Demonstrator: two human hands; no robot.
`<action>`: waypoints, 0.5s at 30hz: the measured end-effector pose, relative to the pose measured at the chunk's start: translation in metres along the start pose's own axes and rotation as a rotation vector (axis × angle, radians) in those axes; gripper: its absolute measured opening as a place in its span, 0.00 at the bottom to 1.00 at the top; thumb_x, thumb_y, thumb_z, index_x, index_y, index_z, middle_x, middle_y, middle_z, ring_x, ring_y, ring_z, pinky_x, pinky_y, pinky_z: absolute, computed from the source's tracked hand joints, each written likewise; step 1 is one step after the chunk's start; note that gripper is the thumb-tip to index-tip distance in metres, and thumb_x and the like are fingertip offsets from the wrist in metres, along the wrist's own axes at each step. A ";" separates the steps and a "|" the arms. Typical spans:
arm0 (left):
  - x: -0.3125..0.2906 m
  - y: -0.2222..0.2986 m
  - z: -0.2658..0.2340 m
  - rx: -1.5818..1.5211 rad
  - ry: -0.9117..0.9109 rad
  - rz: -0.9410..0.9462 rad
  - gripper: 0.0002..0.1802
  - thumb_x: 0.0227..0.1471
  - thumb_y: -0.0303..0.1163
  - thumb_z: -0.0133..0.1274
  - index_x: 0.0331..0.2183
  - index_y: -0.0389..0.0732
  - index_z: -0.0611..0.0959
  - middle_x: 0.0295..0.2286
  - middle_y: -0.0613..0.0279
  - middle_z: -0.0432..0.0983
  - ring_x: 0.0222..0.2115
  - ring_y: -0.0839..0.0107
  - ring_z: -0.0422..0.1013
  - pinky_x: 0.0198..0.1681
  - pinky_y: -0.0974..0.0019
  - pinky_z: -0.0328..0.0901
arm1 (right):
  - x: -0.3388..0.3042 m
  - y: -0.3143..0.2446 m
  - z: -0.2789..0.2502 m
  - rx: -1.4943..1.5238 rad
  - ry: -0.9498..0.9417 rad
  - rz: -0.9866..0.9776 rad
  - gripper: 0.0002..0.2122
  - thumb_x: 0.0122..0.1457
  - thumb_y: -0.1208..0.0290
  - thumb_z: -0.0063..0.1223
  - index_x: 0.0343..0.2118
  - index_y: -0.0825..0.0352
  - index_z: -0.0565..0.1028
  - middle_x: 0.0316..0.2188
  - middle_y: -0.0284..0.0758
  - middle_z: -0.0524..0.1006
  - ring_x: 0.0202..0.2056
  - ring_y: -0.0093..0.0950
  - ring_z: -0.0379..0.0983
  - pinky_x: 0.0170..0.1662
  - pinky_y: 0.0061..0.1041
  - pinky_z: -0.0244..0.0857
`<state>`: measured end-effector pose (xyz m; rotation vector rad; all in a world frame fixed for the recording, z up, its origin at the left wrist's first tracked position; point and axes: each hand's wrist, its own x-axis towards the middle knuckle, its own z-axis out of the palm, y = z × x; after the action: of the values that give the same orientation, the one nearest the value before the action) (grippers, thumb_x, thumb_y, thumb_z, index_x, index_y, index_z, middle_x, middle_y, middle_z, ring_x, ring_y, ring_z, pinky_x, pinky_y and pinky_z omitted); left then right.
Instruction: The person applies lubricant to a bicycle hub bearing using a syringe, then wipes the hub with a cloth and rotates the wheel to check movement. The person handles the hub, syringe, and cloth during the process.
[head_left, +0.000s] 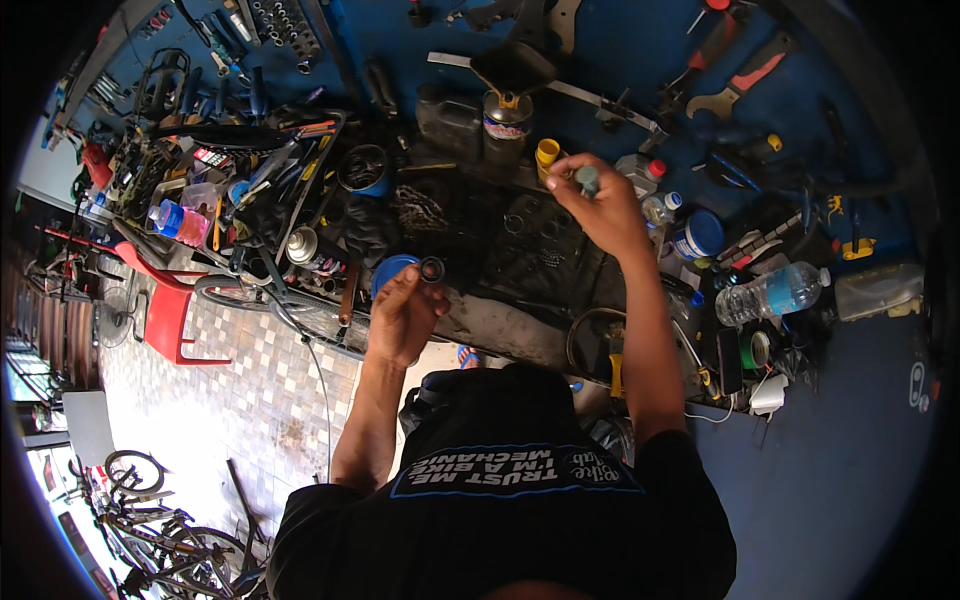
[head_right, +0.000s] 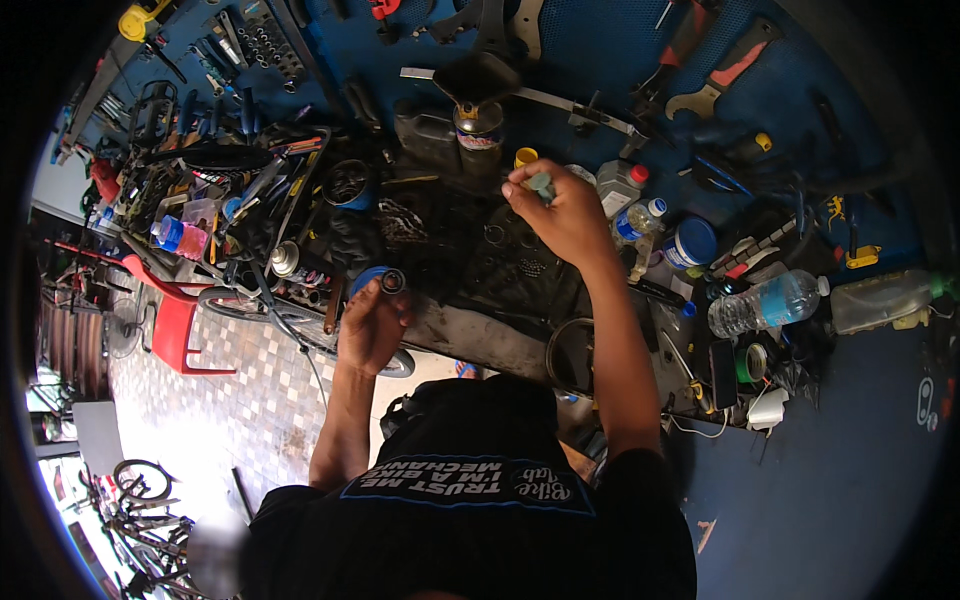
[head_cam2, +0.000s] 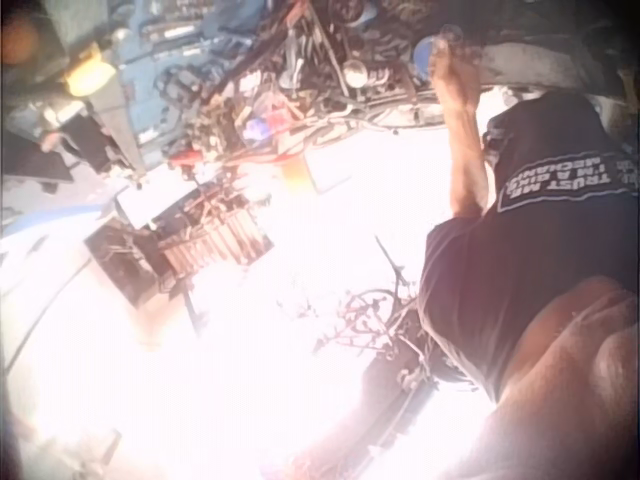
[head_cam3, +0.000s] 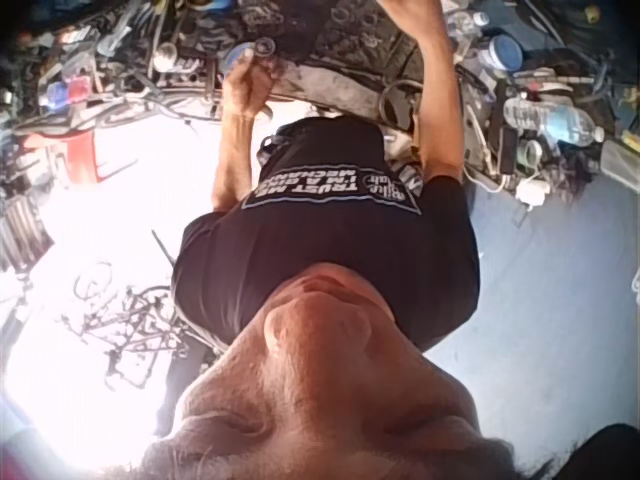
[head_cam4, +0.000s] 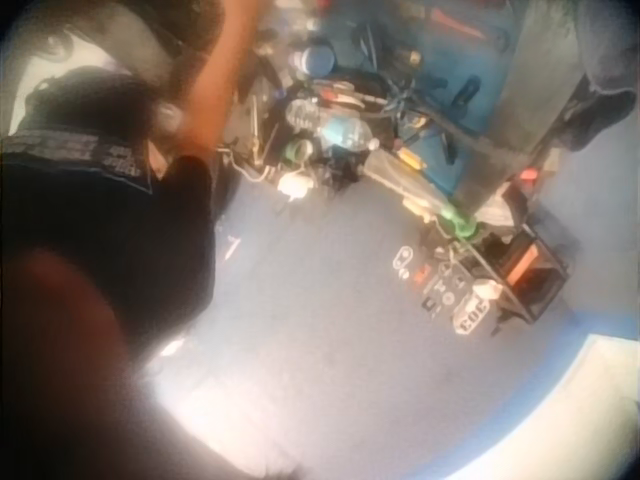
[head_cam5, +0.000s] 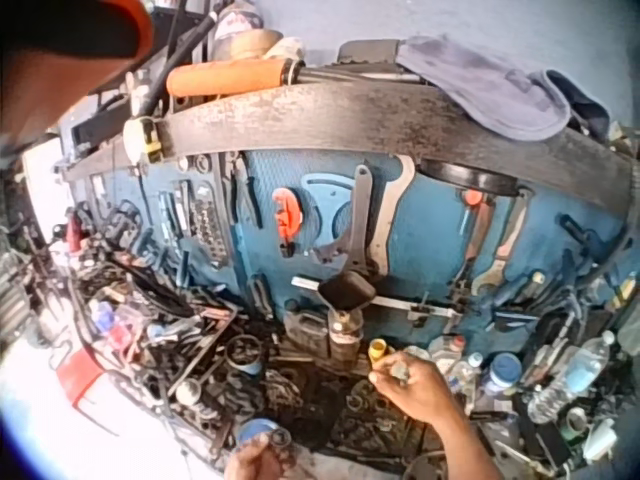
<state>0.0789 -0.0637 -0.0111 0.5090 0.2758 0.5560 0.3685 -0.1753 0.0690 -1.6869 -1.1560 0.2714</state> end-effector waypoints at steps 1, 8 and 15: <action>-0.001 0.004 -0.001 -0.011 0.021 0.018 0.09 0.64 0.39 0.57 0.39 0.45 0.83 0.37 0.69 0.79 0.35 0.73 0.71 0.37 0.64 0.63 | 0.000 0.015 0.003 -0.101 -0.026 0.043 0.09 0.62 0.66 0.63 0.41 0.63 0.80 0.34 0.33 0.84 0.33 0.26 0.82 0.38 0.27 0.72; -0.001 0.009 -0.013 0.023 0.056 0.107 0.08 0.62 0.37 0.61 0.39 0.44 0.83 0.38 0.69 0.79 0.35 0.74 0.72 0.37 0.65 0.63 | -0.003 0.085 0.077 -0.660 -0.464 0.177 0.12 0.59 0.64 0.62 0.44 0.59 0.83 0.42 0.42 0.82 0.46 0.42 0.80 0.48 0.41 0.73; 0.000 -0.006 -0.016 0.028 0.071 0.096 0.07 0.63 0.36 0.58 0.39 0.44 0.83 0.36 0.69 0.80 0.34 0.76 0.71 0.37 0.66 0.63 | 0.003 0.125 0.132 -0.853 -0.528 0.111 0.11 0.58 0.66 0.62 0.41 0.64 0.83 0.45 0.41 0.80 0.46 0.43 0.80 0.48 0.45 0.75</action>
<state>0.0759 -0.0619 -0.0274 0.5324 0.3281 0.6651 0.3537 -0.0930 -0.0924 -2.5226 -1.7198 0.3287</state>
